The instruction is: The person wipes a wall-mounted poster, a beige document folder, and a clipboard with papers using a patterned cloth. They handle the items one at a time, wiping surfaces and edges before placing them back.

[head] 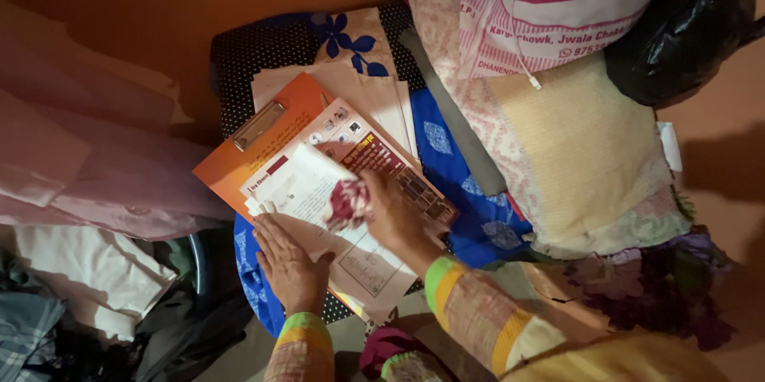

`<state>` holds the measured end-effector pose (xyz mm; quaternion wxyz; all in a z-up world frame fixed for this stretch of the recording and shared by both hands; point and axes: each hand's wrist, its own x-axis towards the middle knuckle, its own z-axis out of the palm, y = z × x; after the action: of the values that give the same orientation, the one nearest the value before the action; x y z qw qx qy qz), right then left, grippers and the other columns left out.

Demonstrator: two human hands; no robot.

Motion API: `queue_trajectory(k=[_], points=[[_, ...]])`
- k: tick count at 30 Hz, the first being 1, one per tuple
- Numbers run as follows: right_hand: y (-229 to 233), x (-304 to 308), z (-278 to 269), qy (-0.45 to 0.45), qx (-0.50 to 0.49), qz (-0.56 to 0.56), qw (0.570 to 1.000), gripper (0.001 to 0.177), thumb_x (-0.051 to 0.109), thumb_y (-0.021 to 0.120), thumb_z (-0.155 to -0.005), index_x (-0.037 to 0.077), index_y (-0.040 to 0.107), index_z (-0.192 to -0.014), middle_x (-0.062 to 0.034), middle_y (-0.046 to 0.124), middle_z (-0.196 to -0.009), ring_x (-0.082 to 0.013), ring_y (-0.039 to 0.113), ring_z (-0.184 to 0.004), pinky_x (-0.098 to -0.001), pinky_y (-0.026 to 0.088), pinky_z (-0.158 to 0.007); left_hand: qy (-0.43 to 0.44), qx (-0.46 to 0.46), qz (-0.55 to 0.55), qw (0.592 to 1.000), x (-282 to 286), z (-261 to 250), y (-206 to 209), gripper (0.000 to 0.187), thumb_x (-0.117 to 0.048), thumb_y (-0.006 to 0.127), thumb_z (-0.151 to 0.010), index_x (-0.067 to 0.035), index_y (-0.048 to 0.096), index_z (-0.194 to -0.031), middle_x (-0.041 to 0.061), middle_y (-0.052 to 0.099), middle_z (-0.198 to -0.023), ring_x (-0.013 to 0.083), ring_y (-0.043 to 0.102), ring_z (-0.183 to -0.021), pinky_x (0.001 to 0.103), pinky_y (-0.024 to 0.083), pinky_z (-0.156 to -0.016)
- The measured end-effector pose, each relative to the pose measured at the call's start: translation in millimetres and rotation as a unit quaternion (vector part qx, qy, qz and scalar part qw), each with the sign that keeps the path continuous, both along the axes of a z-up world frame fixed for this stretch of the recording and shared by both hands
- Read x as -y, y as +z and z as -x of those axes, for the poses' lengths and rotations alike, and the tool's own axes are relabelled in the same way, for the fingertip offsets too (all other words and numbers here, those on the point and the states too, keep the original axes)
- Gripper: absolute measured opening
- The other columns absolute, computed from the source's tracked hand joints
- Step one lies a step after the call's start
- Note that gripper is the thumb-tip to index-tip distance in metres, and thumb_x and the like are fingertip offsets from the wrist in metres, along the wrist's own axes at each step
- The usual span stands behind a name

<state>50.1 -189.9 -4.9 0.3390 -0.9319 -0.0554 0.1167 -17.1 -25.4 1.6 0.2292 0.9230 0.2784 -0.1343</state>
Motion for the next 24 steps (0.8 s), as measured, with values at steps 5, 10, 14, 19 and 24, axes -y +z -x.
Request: queue_trajectory(k=[5, 10, 14, 19, 24], points=[[-13, 36, -30, -0.071, -0.083, 0.081, 0.991, 0.067, 0.001, 0.07, -0.078, 0.021, 0.055, -0.14, -0.021, 0.071, -0.107, -0.0419, 0.067, -0.103, -0.0512, 0.053, -0.086, 0.002, 0.016, -0.003, 1.0, 2, 2, 1, 0.138, -0.031, 0.095, -0.062, -0.002, 0.002, -0.159, 0.017, 0.008, -0.17, 0.0306, 0.007, -0.157, 0.045, 0.013, -0.124], [-29, 75, -41, -0.095, -0.025, -0.041, 0.994, 0.062, 0.006, 0.086, -0.062, 0.014, 0.067, -0.121, -0.019, 0.075, -0.104, -0.0378, 0.072, -0.098, -0.0429, 0.056, -0.086, 0.012, 0.201, 0.021, 0.979, 2, 11, 1, 0.111, -0.022, 0.091, -0.071, 0.004, 0.023, -0.154, 0.027, 0.033, -0.158, 0.0417, 0.031, -0.149, 0.05, 0.024, -0.121], [-36, 119, -65, -0.227, -0.142, -0.11, 0.957, 0.051, 0.002, 0.076, -0.072, 0.01, 0.067, -0.122, -0.0104, 0.075, -0.109, -0.0257, 0.076, -0.098, -0.0359, 0.06, -0.087, 0.109, 0.292, 0.176, 0.934, 6, 15, 0, 0.073, -0.008, 0.075, -0.087, 0.002, 0.041, -0.15, 0.02, 0.057, -0.142, 0.0331, 0.061, -0.126, 0.038, 0.049, -0.104], [-40, 184, -90, -0.319, -0.153, -0.246, 0.902, 0.064, -0.008, 0.071, -0.071, 0.011, 0.058, -0.13, -0.0079, 0.07, -0.114, -0.0209, 0.069, -0.104, -0.0338, 0.057, -0.089, 0.19, 0.297, 0.417, 0.838, 19, 17, -15, 0.068, -0.004, 0.082, -0.078, -0.002, 0.053, -0.14, 0.013, 0.064, -0.127, 0.0195, 0.062, -0.112, 0.03, 0.049, -0.096], [-39, 219, -85, -0.266, -0.1, -0.363, 0.887, 0.059, -0.012, 0.069, -0.07, 0.004, 0.063, -0.126, -0.0088, 0.071, -0.112, -0.0221, 0.069, -0.103, -0.0338, 0.056, -0.088, 0.239, 0.177, 0.399, 0.867, 27, 6, -48, 0.045, -0.012, 0.072, -0.088, -0.003, 0.058, -0.13, 0.009, 0.069, -0.126, 0.0196, 0.067, -0.116, 0.032, 0.052, -0.095]])
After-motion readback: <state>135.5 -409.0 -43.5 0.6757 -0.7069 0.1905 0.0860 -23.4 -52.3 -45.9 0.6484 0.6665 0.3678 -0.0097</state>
